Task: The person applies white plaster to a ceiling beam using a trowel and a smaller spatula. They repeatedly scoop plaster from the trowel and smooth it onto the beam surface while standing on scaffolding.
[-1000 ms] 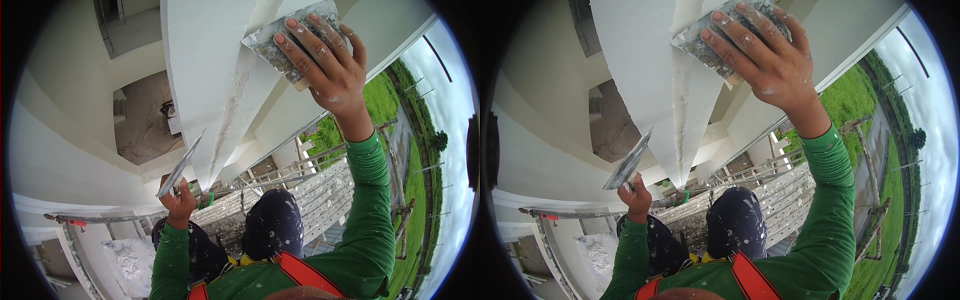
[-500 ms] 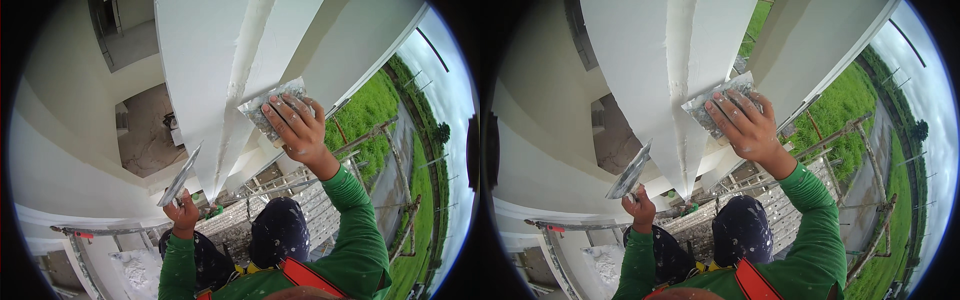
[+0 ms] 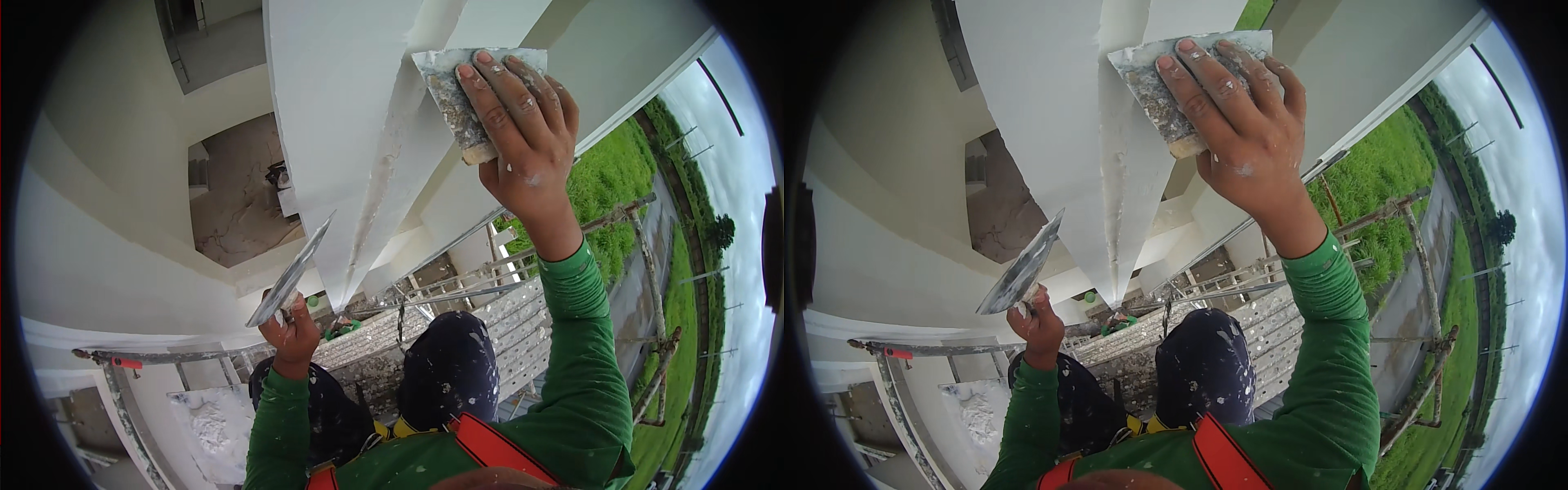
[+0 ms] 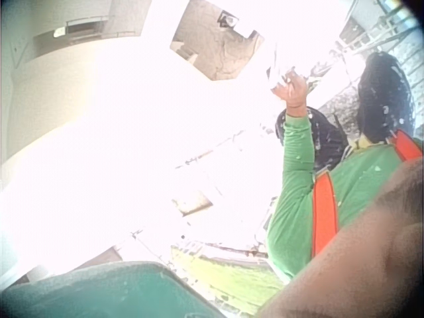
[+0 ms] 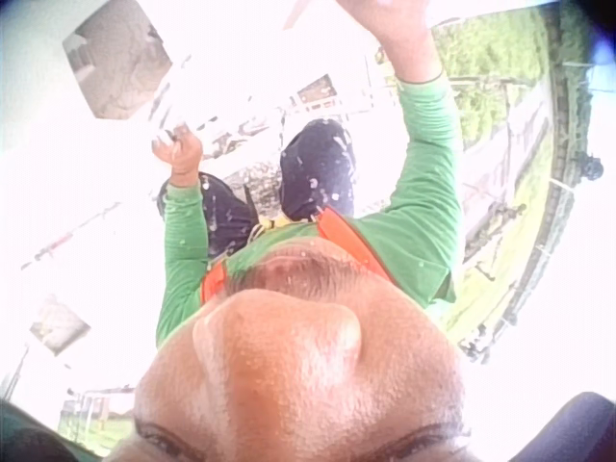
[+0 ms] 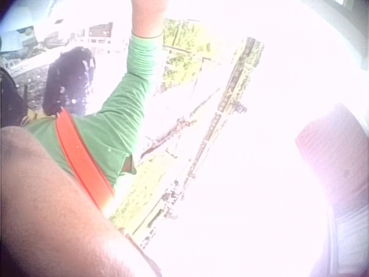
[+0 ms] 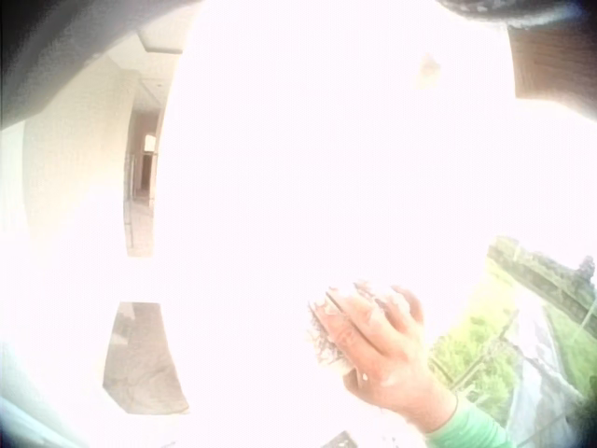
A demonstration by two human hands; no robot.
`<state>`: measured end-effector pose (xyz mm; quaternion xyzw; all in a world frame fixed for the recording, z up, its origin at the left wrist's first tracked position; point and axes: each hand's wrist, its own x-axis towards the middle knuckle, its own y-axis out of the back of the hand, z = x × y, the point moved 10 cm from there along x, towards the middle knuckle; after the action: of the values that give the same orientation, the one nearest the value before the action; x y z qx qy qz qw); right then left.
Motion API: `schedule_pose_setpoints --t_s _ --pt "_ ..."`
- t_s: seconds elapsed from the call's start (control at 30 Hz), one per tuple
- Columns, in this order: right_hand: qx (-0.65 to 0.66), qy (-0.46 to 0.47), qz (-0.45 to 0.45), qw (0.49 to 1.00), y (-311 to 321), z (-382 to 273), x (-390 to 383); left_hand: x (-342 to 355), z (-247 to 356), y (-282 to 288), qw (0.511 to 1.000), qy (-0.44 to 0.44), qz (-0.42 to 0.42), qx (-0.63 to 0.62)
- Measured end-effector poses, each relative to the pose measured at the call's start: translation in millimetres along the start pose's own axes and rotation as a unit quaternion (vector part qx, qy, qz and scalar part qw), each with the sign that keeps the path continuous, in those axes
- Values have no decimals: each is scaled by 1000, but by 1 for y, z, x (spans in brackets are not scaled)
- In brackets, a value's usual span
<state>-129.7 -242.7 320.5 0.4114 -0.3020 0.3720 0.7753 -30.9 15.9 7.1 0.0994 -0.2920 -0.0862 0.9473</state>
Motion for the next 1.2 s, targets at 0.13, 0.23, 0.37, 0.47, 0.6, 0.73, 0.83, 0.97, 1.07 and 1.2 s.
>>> schedule_pose_setpoints --t_s 0.13,0.23,0.37,0.47,0.6,0.73,0.83,0.97,1.07,1.2 --pt "56 -39 -95 993 -29 -31 -47 2 6 2 996 -55 -7 69" --pt "79 -58 -113 989 -51 -51 -87 0 0 5 999 -23 -15 33" --pt "107 -75 -114 985 -78 -76 -135 2 7 8 1000 11 -8 -25" --pt "116 -80 -124 982 -99 -94 -174 5 23 10 999 12 -36 9" --pt "125 -78 -148 978 -122 -120 -217 9 44 18 998 16 14 -58" --pt "140 -44 -174 974 -142 -158 -261 6 48 15 999 14 -7 -31" --pt "217 -61 -267 937 -160 -191 -294 2 45 6 994 17 -51 -97" --pt "360 -110 -236 896 -118 -167 -260 -12 21 -27 931 195 -168 -259" --pt "399 -218 -102 885 -67 -95 -218 -30 28 -64 848 293 -219 -384" --pt "474 -226 61 849 -1 -67 -180 -52 43 -86 812 309 -285 -405"
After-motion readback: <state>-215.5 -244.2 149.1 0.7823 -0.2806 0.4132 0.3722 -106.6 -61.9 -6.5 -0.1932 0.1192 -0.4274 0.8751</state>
